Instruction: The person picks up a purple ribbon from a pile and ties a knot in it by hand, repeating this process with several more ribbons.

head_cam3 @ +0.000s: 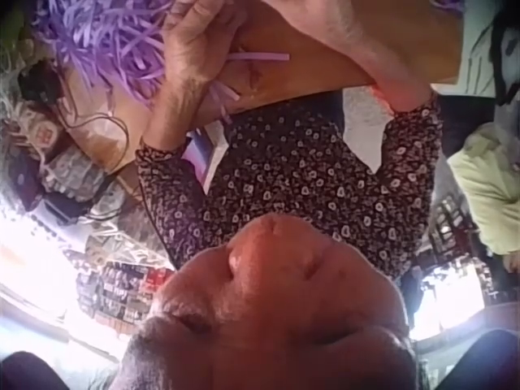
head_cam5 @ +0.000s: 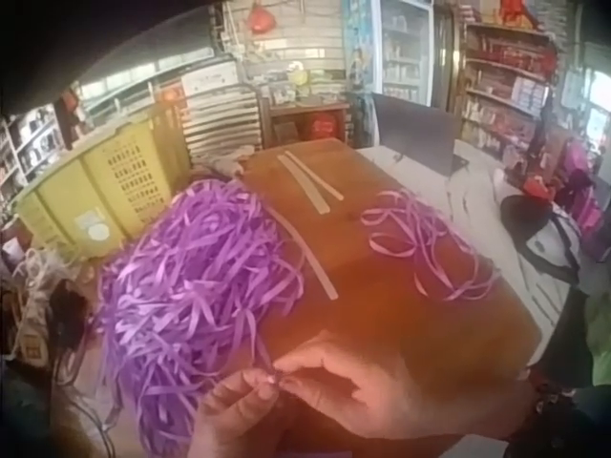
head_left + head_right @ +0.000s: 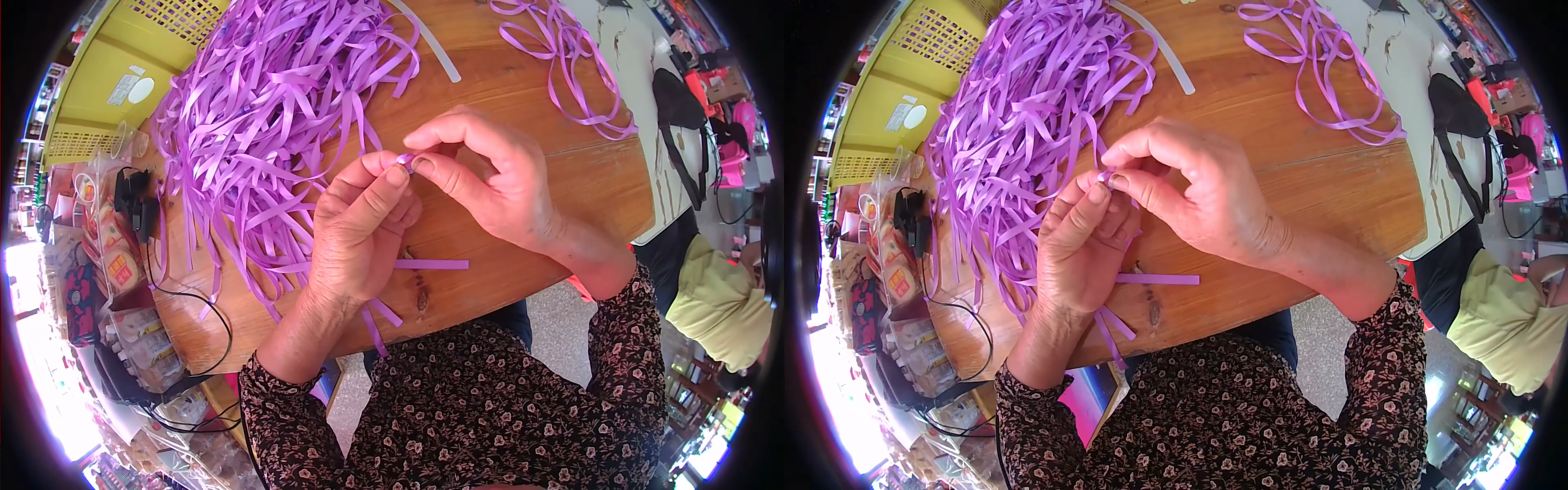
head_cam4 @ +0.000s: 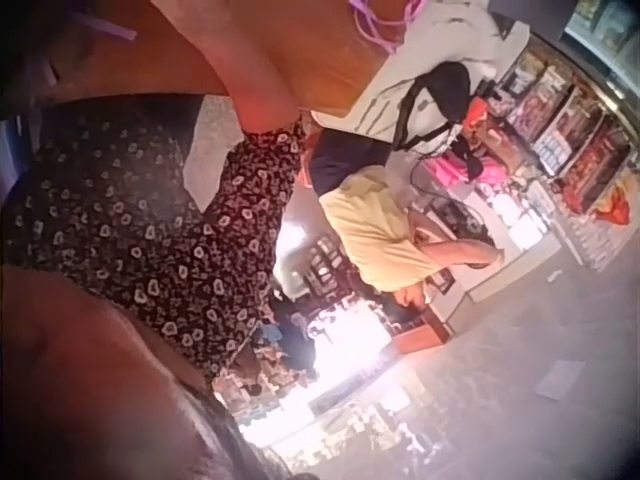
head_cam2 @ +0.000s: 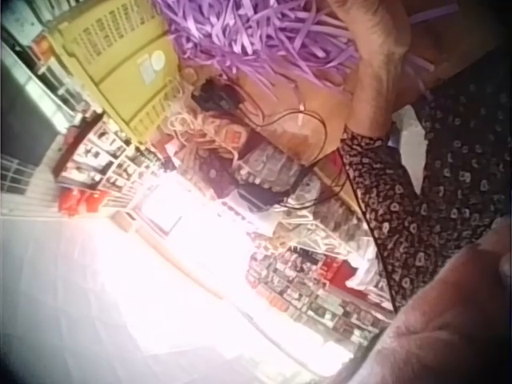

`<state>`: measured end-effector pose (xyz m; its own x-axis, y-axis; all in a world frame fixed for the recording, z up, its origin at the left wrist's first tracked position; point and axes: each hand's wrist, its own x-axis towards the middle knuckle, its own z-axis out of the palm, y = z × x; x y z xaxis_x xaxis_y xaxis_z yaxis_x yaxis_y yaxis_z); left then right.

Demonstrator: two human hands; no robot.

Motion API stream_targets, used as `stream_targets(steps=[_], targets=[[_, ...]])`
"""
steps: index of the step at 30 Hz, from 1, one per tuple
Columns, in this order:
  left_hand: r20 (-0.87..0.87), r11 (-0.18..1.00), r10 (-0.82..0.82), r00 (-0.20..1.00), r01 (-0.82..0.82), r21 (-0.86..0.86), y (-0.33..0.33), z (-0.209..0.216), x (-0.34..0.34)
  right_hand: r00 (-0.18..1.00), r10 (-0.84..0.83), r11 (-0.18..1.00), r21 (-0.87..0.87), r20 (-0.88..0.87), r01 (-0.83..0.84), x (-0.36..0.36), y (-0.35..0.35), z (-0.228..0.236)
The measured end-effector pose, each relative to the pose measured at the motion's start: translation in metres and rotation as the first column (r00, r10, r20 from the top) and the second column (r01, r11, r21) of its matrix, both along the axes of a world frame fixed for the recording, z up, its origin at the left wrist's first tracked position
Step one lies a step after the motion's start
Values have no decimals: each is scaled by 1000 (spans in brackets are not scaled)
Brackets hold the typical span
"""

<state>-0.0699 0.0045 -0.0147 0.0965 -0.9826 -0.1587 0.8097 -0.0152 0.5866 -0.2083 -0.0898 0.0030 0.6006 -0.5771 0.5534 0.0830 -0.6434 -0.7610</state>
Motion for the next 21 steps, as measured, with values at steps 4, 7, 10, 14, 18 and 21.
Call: stream_targets(steps=[4,7,10,14,18,21], targets=[[-24,1000,-16,1000,15,-5,0,0,2,999,-12,987,-159,35,17,1,-1,1],[-61,999,-24,998,22,-36,0,-1,2,1000,4,971,-239,-5,-5,0,-1,0],[-63,998,-29,998,26,-49,1,-2,2,1000,-15,975,-223,13,18,1,1,2],[-54,997,-22,998,18,-70,2,-2,1,1000,2,990,-142,25,1,0,2,4],[4,998,5,1000,-4,-65,2,0,-1,999,46,995,-88,19,-44,-3,1,7],[74,993,10,997,-2,-118,3,-2,0,997,70,994,-85,14,-69,-5,0,9]])
